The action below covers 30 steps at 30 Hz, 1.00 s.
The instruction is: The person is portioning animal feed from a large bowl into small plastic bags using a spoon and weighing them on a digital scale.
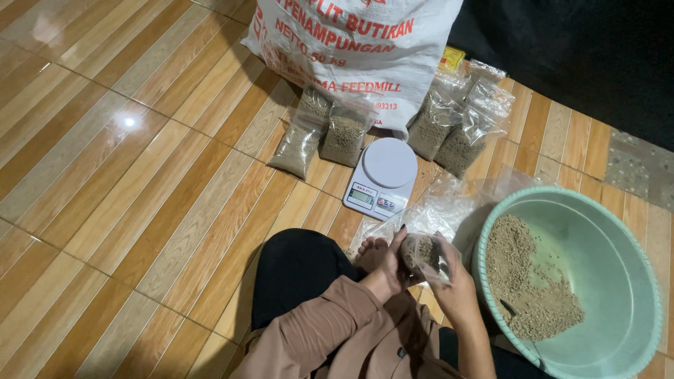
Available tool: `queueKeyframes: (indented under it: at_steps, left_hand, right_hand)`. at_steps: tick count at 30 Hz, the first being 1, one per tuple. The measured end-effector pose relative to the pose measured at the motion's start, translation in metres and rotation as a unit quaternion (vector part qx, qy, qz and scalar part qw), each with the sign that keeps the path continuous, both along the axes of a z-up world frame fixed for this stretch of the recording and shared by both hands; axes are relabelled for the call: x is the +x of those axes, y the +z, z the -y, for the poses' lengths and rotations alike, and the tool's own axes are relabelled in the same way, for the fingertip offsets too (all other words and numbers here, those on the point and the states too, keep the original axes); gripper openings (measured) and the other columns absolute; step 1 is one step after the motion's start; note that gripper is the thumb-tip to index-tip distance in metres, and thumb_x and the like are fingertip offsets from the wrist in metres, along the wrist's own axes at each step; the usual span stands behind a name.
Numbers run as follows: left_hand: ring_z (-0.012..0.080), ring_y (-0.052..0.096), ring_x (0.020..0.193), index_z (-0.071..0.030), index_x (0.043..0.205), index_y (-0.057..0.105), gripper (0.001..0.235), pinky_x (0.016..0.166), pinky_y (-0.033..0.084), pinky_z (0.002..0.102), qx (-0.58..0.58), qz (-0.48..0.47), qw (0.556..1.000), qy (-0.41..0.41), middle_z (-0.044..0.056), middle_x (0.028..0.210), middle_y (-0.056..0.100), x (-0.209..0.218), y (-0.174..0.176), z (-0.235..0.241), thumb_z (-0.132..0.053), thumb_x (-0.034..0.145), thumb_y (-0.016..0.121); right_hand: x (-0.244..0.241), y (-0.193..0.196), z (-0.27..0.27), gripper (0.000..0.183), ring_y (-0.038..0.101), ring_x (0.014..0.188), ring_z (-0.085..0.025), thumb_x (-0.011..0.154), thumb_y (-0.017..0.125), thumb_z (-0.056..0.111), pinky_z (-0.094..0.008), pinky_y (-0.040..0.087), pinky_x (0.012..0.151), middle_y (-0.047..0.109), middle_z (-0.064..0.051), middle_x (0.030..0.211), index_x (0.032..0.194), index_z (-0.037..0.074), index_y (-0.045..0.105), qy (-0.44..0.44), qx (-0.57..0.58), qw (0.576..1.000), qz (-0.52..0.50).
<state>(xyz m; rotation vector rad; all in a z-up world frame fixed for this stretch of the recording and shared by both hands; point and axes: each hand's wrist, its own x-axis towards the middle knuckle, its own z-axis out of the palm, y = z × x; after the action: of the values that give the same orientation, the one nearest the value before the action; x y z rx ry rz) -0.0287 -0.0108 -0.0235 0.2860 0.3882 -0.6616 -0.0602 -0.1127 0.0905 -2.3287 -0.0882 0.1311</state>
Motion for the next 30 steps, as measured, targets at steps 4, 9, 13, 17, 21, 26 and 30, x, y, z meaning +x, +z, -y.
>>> queueKeyframes:
  at_steps: [4, 9, 13, 17, 21, 26, 30]
  left_hand:
    - [0.0293, 0.053, 0.108, -0.004, 0.128, 0.041, 0.081, 0.078, 0.056, 0.038, 0.075, -0.103, 0.991, 0.029, 0.019, 0.123, 0.049, 0.009, 0.017, -0.007, -0.058, 0.072, 0.062]
    - [0.0219, 0.06, 0.097, -0.01, 0.134, 0.036, 0.078, 0.066, 0.057, 0.027, 0.108, -0.053, 0.992, 0.043, 0.016, 0.119, 0.053, 0.017, 0.03, -0.009, -0.069, 0.083, 0.035]
    - [0.0214, 0.054, 0.1, -0.008, 0.133, 0.04, 0.087, 0.071, 0.051, 0.034, 0.103, -0.077, 0.989, 0.072, 0.016, 0.119, 0.05, 0.021, 0.011, -0.004, -0.074, 0.079, 0.025]
    - [0.0091, 0.055, 0.064, -0.006, 0.112, 0.049, 0.036, 0.053, 0.044, 0.021, 0.224, -0.169, 0.957, 0.074, 0.006, 0.092, 0.06, 0.014, 0.026, 0.0, -0.032, 0.093, 0.035]
    - [0.0042, 0.055, 0.065, -0.014, 0.108, 0.044, 0.022, 0.048, 0.037, 0.016, 0.316, -0.089, 0.944, -0.041, -0.003, 0.086, 0.061, 0.011, 0.003, 0.019, -0.012, 0.087, 0.038]
    - [0.008, 0.049, 0.067, -0.016, 0.103, 0.051, 0.021, 0.057, 0.039, 0.019, 0.354, -0.042, 0.931, -0.074, 0.0, 0.082, 0.053, -0.013, -0.062, 0.045, -0.008, 0.084, 0.045]
    - [0.0091, 0.049, 0.071, -0.015, 0.102, 0.052, 0.021, 0.061, 0.039, 0.019, 0.369, -0.029, 0.925, -0.086, 0.001, 0.085, 0.053, -0.06, -0.094, 0.085, -0.008, 0.085, 0.042]
  right_hand:
    - [0.011, 0.022, -0.011, 0.054, 0.014, 0.139, -0.027, 0.085, 0.029, 0.048, -0.05, 0.019, 0.109, 0.039, -0.007, 0.141, 0.132, 0.026, 0.046, -0.055, -0.001, 0.987, -0.15]
    - [0.048, -0.015, 0.017, 0.062, 0.042, 0.041, -0.018, 0.095, 0.036, 0.047, -0.028, 0.034, 0.033, 0.05, -0.016, 0.055, 0.078, -0.008, 0.059, -0.183, 0.055, 0.968, -0.161]
    - [0.084, 0.0, -0.003, 0.031, 0.057, 0.086, -0.016, 0.096, 0.042, 0.025, -0.022, 0.045, 0.066, 0.064, -0.015, 0.114, 0.114, 0.008, 0.061, -0.247, 0.267, 0.924, -0.119]
    - [0.121, -0.016, -0.019, 0.036, 0.052, 0.11, -0.029, 0.097, 0.035, 0.027, -0.035, 0.052, 0.087, 0.047, -0.015, 0.129, 0.122, 0.007, 0.052, -0.305, 0.325, 0.883, -0.147]
    - [0.157, -0.074, -0.022, 0.032, 0.059, 0.089, -0.027, 0.099, 0.036, 0.021, -0.037, 0.058, 0.073, 0.043, -0.008, 0.1, 0.118, 0.0, 0.048, -0.264, 0.527, 0.799, -0.123]
    - [0.194, -0.11, -0.045, 0.031, 0.053, 0.098, -0.045, 0.096, 0.039, 0.026, -0.057, 0.048, 0.079, 0.043, -0.023, 0.117, 0.115, 0.002, 0.041, -0.25, 0.588, 0.76, -0.119]
    - [0.216, -0.15, -0.044, 0.033, 0.049, 0.105, -0.054, 0.096, 0.044, 0.032, -0.063, 0.048, 0.081, 0.043, -0.03, 0.124, 0.115, 0.005, 0.046, -0.268, 0.613, 0.733, -0.124]
